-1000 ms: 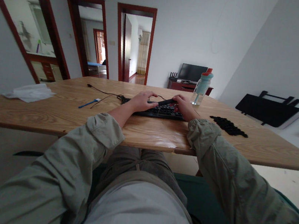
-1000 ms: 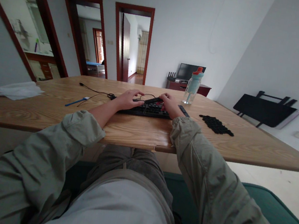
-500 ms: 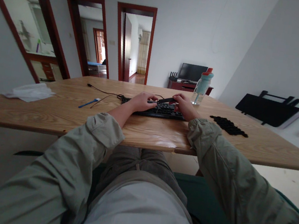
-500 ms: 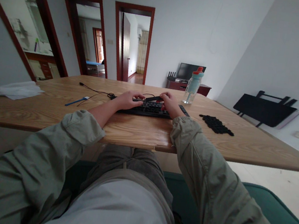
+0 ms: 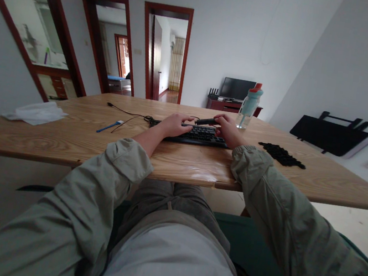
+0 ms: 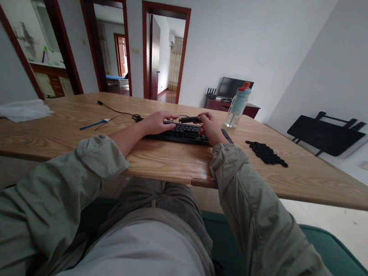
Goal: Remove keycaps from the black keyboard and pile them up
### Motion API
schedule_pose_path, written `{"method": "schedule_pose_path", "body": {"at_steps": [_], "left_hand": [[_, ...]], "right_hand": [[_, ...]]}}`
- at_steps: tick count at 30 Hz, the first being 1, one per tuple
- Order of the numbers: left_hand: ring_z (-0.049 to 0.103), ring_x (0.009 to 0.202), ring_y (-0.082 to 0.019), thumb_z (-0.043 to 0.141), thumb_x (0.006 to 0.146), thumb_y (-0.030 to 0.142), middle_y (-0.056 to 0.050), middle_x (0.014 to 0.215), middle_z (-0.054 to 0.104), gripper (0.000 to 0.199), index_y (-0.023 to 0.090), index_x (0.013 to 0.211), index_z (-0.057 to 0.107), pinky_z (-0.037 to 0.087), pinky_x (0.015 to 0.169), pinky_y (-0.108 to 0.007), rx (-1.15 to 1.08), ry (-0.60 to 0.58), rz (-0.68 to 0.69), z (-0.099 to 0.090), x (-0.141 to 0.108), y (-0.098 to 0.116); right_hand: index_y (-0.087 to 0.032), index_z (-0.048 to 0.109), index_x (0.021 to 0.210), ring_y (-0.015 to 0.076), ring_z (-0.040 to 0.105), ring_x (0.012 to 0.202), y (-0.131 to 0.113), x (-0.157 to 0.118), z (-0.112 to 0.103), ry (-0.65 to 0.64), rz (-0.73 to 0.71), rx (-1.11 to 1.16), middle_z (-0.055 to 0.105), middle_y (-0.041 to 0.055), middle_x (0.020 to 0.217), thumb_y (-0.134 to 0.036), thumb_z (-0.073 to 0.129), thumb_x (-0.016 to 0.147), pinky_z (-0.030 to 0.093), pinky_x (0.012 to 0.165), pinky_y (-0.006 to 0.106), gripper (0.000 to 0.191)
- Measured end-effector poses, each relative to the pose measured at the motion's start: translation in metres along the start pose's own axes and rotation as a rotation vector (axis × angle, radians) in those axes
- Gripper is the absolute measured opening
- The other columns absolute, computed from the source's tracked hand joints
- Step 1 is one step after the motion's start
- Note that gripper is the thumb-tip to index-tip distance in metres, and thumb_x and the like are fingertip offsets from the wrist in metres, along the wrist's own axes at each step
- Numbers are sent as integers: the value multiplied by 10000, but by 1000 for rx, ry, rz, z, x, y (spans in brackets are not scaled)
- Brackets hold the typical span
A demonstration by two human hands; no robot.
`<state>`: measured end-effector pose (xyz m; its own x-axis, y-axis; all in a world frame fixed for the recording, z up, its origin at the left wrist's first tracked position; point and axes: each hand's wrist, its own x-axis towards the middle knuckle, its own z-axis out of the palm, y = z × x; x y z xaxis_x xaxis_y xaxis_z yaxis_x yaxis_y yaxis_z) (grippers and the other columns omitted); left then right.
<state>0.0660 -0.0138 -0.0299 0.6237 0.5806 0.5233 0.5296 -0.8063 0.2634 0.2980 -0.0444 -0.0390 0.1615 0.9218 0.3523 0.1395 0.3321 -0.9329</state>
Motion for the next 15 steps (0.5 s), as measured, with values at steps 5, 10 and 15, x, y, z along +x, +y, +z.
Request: {"method": "schedule_pose_path", "body": {"at_steps": [5, 10, 15], "left_hand": [[619, 1159, -216, 577, 851, 318, -66, 1276, 664, 472, 180, 1299, 632, 453, 1027, -314, -12, -36, 5, 0, 0, 0], [633, 1124, -213, 590, 846, 315, -81, 1273, 664, 491, 168, 1314, 614, 465, 1012, -313, -21, -52, 7, 1, -2, -1], [588, 1178, -224, 592, 830, 257, -122, 1272, 647, 458, 130, 1269, 626, 441, 1047, -357, 18, 129, 120, -3, 2, 6]], "right_hand": [[-205, 490, 916, 66, 391, 383, 1, 1, 0, -2, -16, 35, 670, 19, 740, -230, 490, 848, 353, 365, 187, 72], [-206, 483, 912, 63, 384, 393, 2, 1, -1, 2, -22, 38, 664, 17, 742, -278, 492, 864, 361, 373, 182, 87], [-208, 490, 906, 70, 406, 394, 2, 3, -2, 35, -34, -3, 654, 6, 733, -251, 492, 840, 370, 369, 188, 78]]}}
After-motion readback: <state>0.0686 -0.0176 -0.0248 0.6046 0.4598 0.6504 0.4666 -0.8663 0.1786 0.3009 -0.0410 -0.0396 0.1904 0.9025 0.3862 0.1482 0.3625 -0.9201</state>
